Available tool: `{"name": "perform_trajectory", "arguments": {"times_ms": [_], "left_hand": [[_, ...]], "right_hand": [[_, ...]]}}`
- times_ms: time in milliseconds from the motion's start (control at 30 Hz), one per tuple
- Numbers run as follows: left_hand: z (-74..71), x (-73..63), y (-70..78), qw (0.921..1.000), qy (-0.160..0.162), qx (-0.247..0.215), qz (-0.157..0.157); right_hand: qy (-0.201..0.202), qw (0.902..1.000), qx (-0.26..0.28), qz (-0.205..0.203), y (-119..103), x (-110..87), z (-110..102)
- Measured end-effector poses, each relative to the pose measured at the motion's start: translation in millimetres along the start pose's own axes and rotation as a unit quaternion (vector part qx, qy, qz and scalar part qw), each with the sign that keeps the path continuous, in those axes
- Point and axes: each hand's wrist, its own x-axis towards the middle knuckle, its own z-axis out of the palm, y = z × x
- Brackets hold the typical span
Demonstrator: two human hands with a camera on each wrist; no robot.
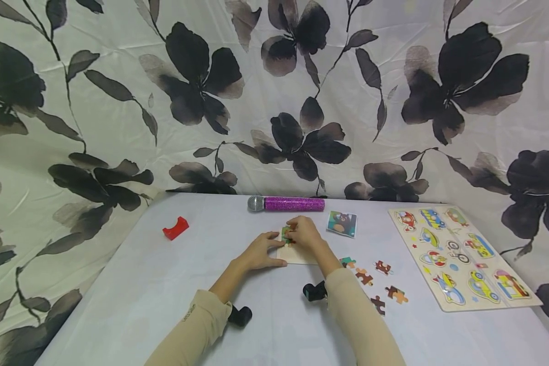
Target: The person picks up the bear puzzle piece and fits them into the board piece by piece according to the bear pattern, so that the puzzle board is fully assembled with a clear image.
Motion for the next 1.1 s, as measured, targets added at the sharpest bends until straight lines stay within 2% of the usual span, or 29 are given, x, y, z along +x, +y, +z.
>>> {"name": "perform_trajectory", "arguments": {"times_ms": [233, 433, 567, 1100], "left_hand": [[1.5, 0.4, -0.8, 1.0, 0.0, 0.0, -0.006], [4.0, -0.2, -2.2, 0.9999, 0.0, -0.004, -0.013], [4.1, -0.1, -2.8, 0.9999, 0.002, -0.003, -0.014], [1.4, 2.1, 0.7, 0.9999, -0.001, -0.011, -0.014]], "right_hand": [[0.004, 0.9995, -0.015, -0.027, 4.6, -2.1, 0.0], [-0.032, 0.9968, -0.059, -0.043, 2.5, -6.4, -1.8], [-0.044, 0.995, -0.07, -0.057, 2.2, -6.3, -2.2], [-0.033, 0.9985, -0.038, -0.02, 7.3, -1.7, -1.9]]}}
